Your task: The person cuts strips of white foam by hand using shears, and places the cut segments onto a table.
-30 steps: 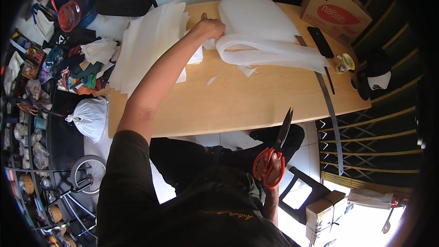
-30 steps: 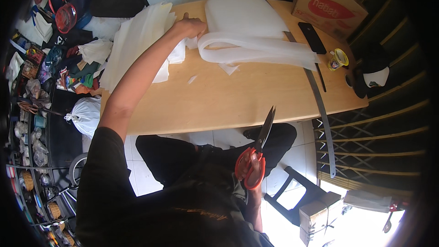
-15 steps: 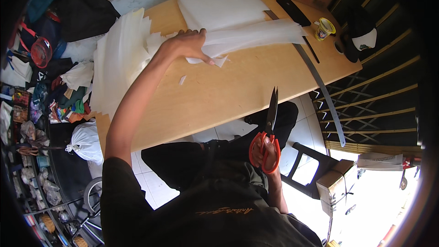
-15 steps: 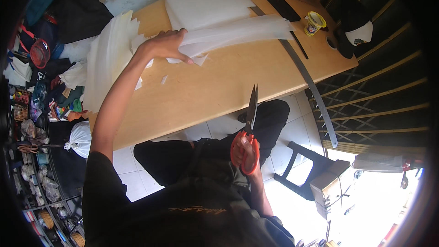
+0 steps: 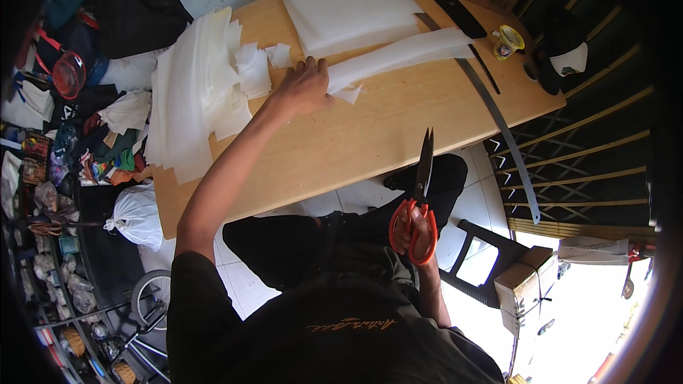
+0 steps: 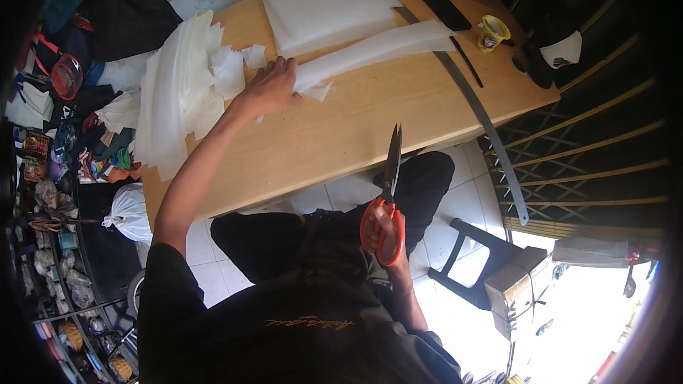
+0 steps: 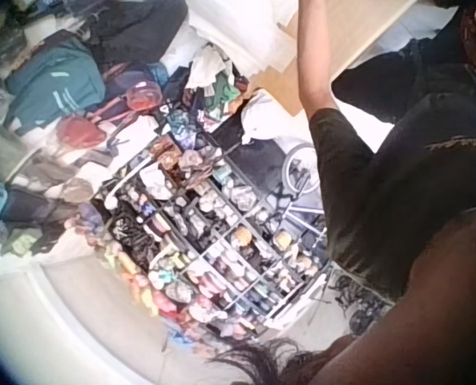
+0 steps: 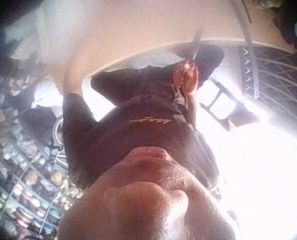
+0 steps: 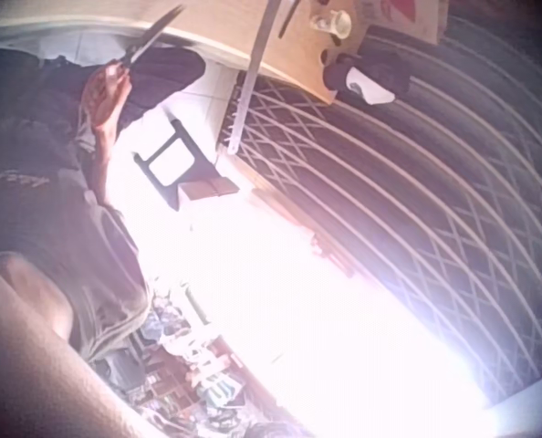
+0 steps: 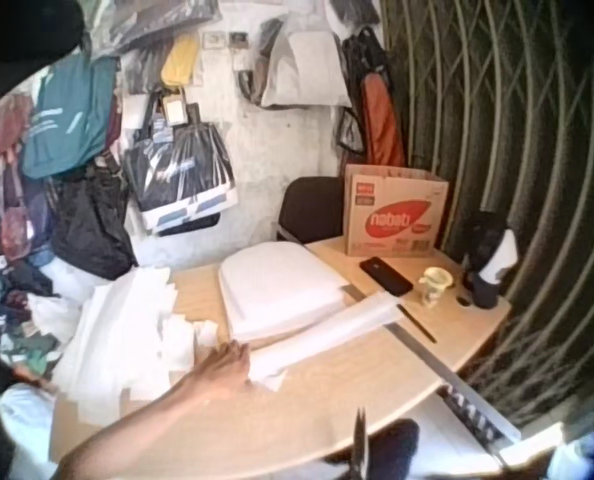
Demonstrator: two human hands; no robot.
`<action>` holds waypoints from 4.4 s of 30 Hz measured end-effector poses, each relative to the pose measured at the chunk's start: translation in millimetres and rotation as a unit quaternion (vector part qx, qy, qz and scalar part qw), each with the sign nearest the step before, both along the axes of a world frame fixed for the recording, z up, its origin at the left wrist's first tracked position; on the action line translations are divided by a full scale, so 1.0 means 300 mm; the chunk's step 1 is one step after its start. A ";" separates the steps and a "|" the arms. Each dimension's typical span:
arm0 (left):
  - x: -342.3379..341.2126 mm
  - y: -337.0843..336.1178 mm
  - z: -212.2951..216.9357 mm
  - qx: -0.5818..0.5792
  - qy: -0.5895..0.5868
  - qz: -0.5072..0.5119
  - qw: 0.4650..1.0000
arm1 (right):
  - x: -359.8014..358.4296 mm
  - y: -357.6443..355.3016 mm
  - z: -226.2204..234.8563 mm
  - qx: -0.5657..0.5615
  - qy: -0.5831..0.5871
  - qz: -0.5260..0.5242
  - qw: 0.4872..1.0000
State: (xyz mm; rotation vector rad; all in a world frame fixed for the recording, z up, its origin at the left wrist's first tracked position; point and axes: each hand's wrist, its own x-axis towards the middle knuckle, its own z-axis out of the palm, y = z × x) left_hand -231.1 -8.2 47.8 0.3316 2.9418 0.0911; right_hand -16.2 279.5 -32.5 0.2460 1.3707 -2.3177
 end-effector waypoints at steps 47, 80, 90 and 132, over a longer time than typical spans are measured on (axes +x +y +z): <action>0.341 -0.064 0.087 0.407 0.009 0.176 0.896 | -0.591 0.114 0.245 0.691 0.480 0.012 0.540; 0.965 0.064 -0.034 0.354 0.124 0.258 0.890 | -0.415 -0.303 0.455 -0.196 0.164 -0.050 0.966; 0.994 0.041 -0.094 0.399 0.075 0.248 0.880 | -0.371 -0.292 0.495 -0.195 0.239 0.032 0.951; 0.779 0.065 0.116 0.759 0.048 0.093 0.643 | -0.230 -0.387 0.577 0.319 0.744 0.106 0.577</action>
